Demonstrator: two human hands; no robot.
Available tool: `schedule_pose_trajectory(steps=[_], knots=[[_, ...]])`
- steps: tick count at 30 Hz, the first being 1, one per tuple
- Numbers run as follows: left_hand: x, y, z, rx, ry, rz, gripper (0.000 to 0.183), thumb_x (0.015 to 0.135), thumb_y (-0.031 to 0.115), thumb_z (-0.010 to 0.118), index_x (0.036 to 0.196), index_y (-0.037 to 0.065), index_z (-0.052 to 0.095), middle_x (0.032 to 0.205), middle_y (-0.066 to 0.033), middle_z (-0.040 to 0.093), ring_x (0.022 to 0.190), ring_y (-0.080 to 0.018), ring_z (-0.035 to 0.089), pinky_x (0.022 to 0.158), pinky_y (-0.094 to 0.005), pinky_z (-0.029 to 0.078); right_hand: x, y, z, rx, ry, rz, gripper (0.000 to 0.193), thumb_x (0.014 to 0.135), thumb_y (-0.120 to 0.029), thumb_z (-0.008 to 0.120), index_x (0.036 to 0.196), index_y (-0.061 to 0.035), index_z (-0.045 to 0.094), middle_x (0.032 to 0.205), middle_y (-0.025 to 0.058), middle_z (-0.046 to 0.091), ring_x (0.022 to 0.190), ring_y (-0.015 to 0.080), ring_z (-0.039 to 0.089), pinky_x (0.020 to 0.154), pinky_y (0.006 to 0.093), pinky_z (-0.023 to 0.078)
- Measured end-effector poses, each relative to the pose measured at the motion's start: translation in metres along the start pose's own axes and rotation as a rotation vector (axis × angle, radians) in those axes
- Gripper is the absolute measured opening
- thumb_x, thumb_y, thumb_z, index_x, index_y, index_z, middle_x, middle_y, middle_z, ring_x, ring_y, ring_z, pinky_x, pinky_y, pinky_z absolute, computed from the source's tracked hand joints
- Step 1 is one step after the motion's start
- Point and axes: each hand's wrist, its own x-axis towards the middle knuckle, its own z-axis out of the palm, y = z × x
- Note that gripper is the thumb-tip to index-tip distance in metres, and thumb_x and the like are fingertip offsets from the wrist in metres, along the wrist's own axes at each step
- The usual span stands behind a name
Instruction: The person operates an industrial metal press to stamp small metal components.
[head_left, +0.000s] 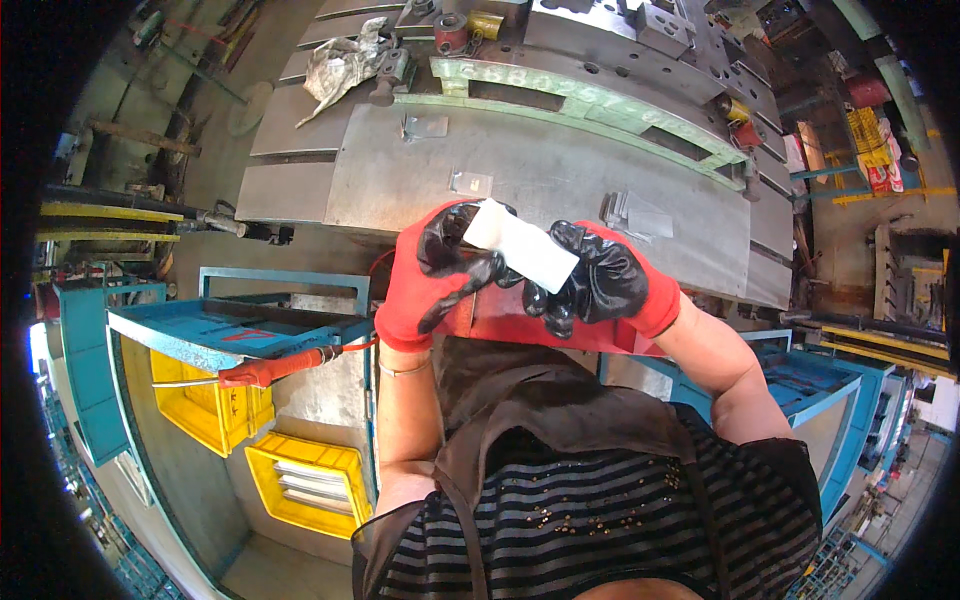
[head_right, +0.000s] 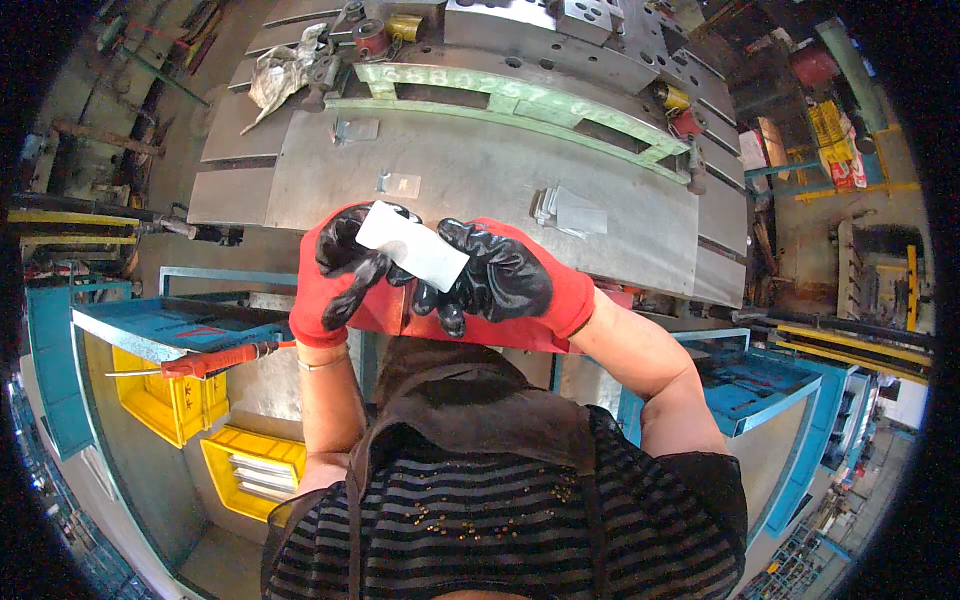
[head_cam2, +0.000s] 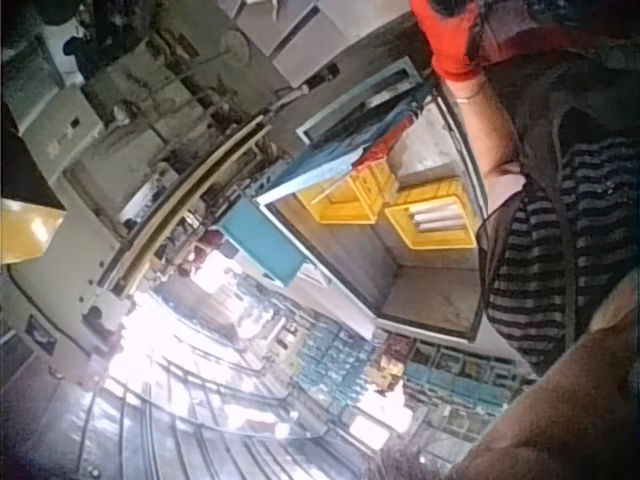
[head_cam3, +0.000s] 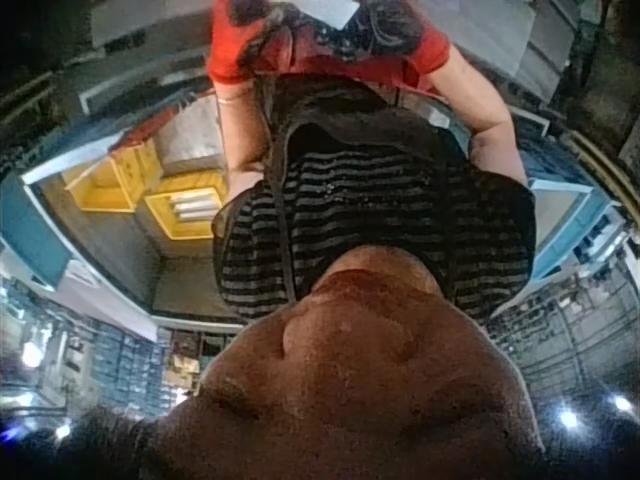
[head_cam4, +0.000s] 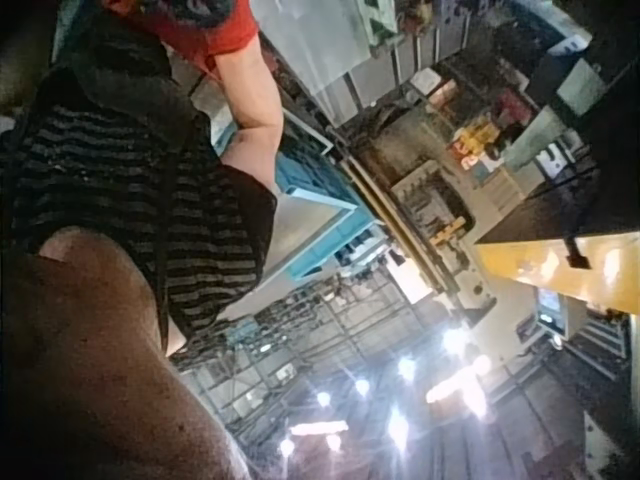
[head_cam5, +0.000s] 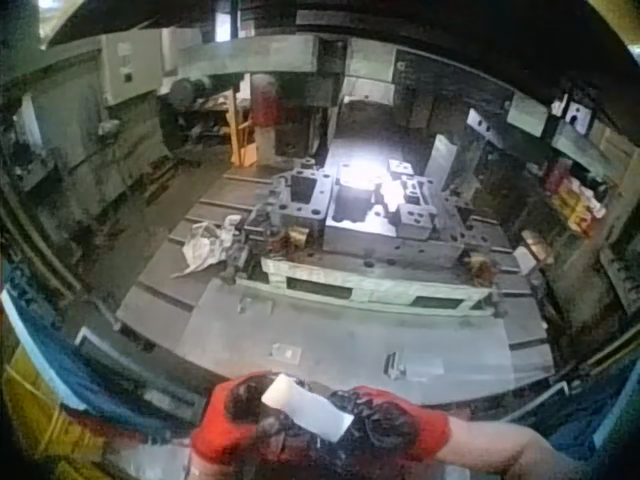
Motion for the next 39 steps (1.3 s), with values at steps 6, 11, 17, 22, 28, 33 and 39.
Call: schedule_pose_trajectory(steps=[6, 11, 17, 22, 28, 33, 39], knots=[[0.004, -0.005, -0.011, 0.059, -0.007, -0.022, 0.048, 0.072, 0.004, 0.071, 0.116, -0.006, 0.054, 0.109, -0.0108, 0.061, 0.102, -0.0176, 0.057, 0.089, -0.0314, 0.046, 0.000, 0.001, -0.004, -0.028, -0.015, 0.016, 0.040, 0.093, -0.035, 0.047, 0.110, 0.0002, 0.053, 0.093, 0.0196, 0.064, 0.062, 0.0247, 0.064, 0.051, 0.0308, 0.053], [0.004, -0.002, -0.008, 0.013, 0.034, -0.077, 0.050, 0.071, 0.004, 0.070, 0.117, -0.005, 0.053, 0.115, -0.0103, 0.058, 0.100, -0.0173, 0.057, 0.088, -0.0312, 0.046, 0.004, -0.008, -0.009, -0.100, 0.011, 0.051, 0.038, 0.093, -0.035, 0.048, 0.105, 0.0001, 0.056, 0.089, 0.0160, 0.065, 0.059, 0.0212, 0.064, 0.044, 0.0260, 0.048], [0.020, -0.003, 0.011, 0.138, 0.097, -0.005, 0.043, 0.071, 0.006, 0.071, 0.111, -0.003, 0.056, 0.104, -0.0110, 0.062, 0.089, -0.0162, 0.060, 0.081, -0.0300, 0.049, 0.005, -0.010, -0.012, -0.357, 0.128, 0.004, 0.038, 0.093, -0.036, 0.050, 0.100, 0.0000, 0.058, 0.087, 0.0125, 0.066, 0.058, 0.0169, 0.064, 0.036, 0.0217, 0.039], [0.025, -0.029, 0.018, 0.231, 0.208, 0.040, 0.037, 0.064, 0.005, 0.077, 0.095, 0.000, 0.057, 0.089, -0.0052, 0.061, 0.080, -0.0129, 0.058, 0.074, -0.0266, 0.048, 0.005, -0.010, -0.022, -0.407, 0.132, -0.051, 0.042, 0.093, -0.036, 0.051, 0.109, 0.0025, 0.055, 0.087, 0.0144, 0.065, 0.069, 0.0189, 0.065, 0.059, 0.0301, 0.053], [0.023, -0.035, 0.029, 0.111, 0.321, -0.064, 0.028, 0.066, 0.003, 0.075, 0.086, 0.001, 0.056, 0.084, -0.0036, 0.060, 0.076, -0.0096, 0.056, 0.070, -0.0241, 0.046, 0.003, -0.001, -0.029, -0.555, 0.123, -0.176, 0.027, 0.089, -0.021, 0.052, 0.105, -0.0001, 0.060, 0.089, 0.0065, 0.065, 0.066, 0.0119, 0.061, 0.059, 0.0234, 0.047], [0.031, -0.041, 0.033, 0.117, 0.417, 0.057, 0.015, 0.089, 0.010, 0.054, 0.098, -0.001, 0.057, 0.090, -0.0083, 0.063, 0.078, -0.0143, 0.061, 0.067, -0.0279, 0.050, 0.004, -0.013, -0.027, -0.462, 0.167, 0.016, 0.029, 0.082, -0.013, 0.058, 0.107, 0.0001, 0.060, 0.091, 0.0045, 0.065, 0.073, 0.0135, 0.060, 0.066, 0.0255, 0.049], [0.018, -0.041, 0.029, 0.333, 0.428, 0.102, 0.026, 0.093, 0.022, 0.051, 0.104, -0.001, 0.059, 0.088, -0.0063, 0.063, 0.081, -0.0136, 0.059, 0.074, -0.0271, 0.047, 0.001, -0.022, -0.020, -1.571, 0.438, -0.494, 0.054, 0.067, -0.016, 0.073, 0.116, -0.0001, 0.054, 0.094, 0.0163, 0.064, 0.082, 0.0326, 0.062, 0.073, 0.0370, 0.049]])
